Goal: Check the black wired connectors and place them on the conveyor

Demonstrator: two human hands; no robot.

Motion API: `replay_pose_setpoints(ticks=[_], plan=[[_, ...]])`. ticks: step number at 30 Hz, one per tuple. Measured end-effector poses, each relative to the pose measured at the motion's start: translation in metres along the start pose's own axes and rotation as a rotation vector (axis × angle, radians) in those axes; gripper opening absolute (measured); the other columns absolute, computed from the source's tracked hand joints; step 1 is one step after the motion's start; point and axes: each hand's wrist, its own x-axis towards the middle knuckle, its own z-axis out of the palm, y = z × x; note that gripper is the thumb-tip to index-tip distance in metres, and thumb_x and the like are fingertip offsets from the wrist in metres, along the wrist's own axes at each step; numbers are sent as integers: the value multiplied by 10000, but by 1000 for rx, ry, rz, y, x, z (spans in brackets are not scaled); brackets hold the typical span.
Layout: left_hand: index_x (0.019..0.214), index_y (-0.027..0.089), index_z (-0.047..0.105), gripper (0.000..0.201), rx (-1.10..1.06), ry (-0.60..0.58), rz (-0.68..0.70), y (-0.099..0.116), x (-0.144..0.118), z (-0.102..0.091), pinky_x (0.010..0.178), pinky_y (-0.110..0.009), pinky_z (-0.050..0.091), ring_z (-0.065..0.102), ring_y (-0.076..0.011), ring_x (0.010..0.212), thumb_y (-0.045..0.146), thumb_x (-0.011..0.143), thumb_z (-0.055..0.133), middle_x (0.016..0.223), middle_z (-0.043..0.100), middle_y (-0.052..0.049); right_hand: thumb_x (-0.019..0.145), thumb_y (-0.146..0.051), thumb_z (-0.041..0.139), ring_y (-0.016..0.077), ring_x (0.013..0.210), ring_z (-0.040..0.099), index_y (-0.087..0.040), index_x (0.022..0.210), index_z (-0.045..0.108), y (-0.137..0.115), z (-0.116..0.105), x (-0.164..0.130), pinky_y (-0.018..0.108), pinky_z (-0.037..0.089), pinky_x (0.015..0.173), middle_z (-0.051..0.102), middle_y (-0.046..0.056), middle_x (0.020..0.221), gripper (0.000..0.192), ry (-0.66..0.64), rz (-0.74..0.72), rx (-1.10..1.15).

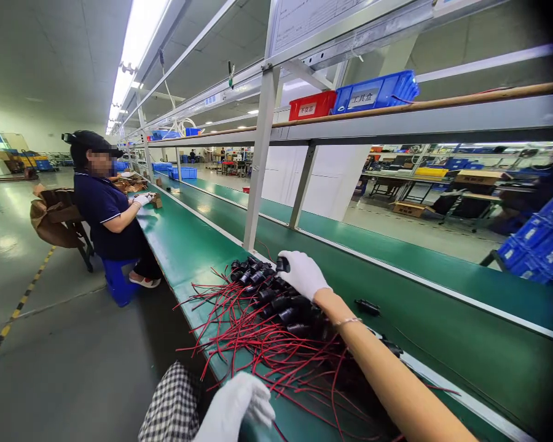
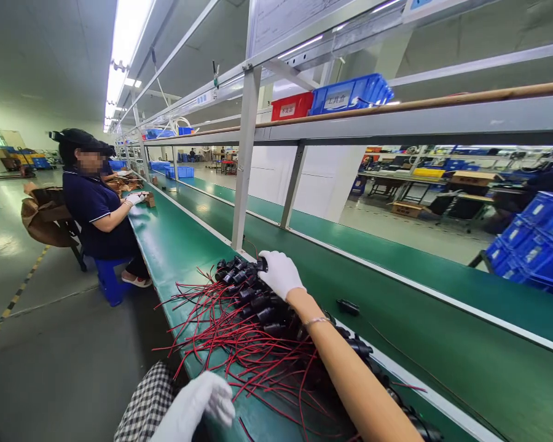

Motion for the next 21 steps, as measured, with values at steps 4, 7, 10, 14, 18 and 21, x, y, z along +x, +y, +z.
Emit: replay_pose_setpoints(ticks=[4, 7, 10, 14, 18, 21], plan=[[1105, 193, 652, 387, 179, 202, 138, 18, 28, -7, 1040, -393, 424, 606, -233, 1090, 510, 961, 483, 1109, 687, -77, 833, -202, 696, 257, 1071, 572, -168, 1248, 581, -27, -35, -61, 401, 484, 938, 637, 111, 1194, 432, 155, -205, 50], [1174, 199, 636, 357, 447, 312, 284, 32, 42, 2, 1093, -421, 377, 539, -245, 1198, 441, 973, 468, 1238, 629, -97, 821, -126, 641, 282, 1080, 579, -182, 1278, 559, -47, -46, -112, 446, 500, 923, 636, 118, 1219, 467, 241, -361, 62], [1223, 196, 617, 370, 426, 157, 282, 42, 46, 19, 1074, -409, 397, 553, -247, 1186, 429, 952, 521, 1248, 630, -89, 769, -32, 543, 306, 990, 607, -163, 1257, 551, -59, -46, -152, 476, 557, 795, 656, 150, 1135, 505, 393, -526, 5], [1136, 208, 654, 319, 228, -27, 217, 42, 37, 37, 955, -327, 470, 621, -218, 1055, 417, 895, 637, 1123, 686, -34, 809, -51, 540, 302, 1040, 613, -205, 1314, 485, -59, -43, -186, 471, 600, 791, 631, 172, 1174, 531, 470, -580, 65], [1172, 258, 640, 363, 288, 40, 306, 30, 25, 39, 971, -293, 448, 600, -207, 1091, 434, 858, 685, 1154, 657, -14, 826, -245, 632, 303, 1226, 572, -317, 1450, 302, -48, -48, -207, 485, 595, 949, 537, 147, 1361, 710, 264, -375, 381], [1205, 276, 621, 402, 362, 77, 335, 23, 22, 37, 978, -295, 439, 603, -204, 1091, 492, 868, 660, 1173, 659, -14, 802, -243, 634, 272, 1185, 620, -394, 1402, 375, -39, -52, -214, 471, 581, 984, 586, 63, 1336, 670, 69, -139, 565]])
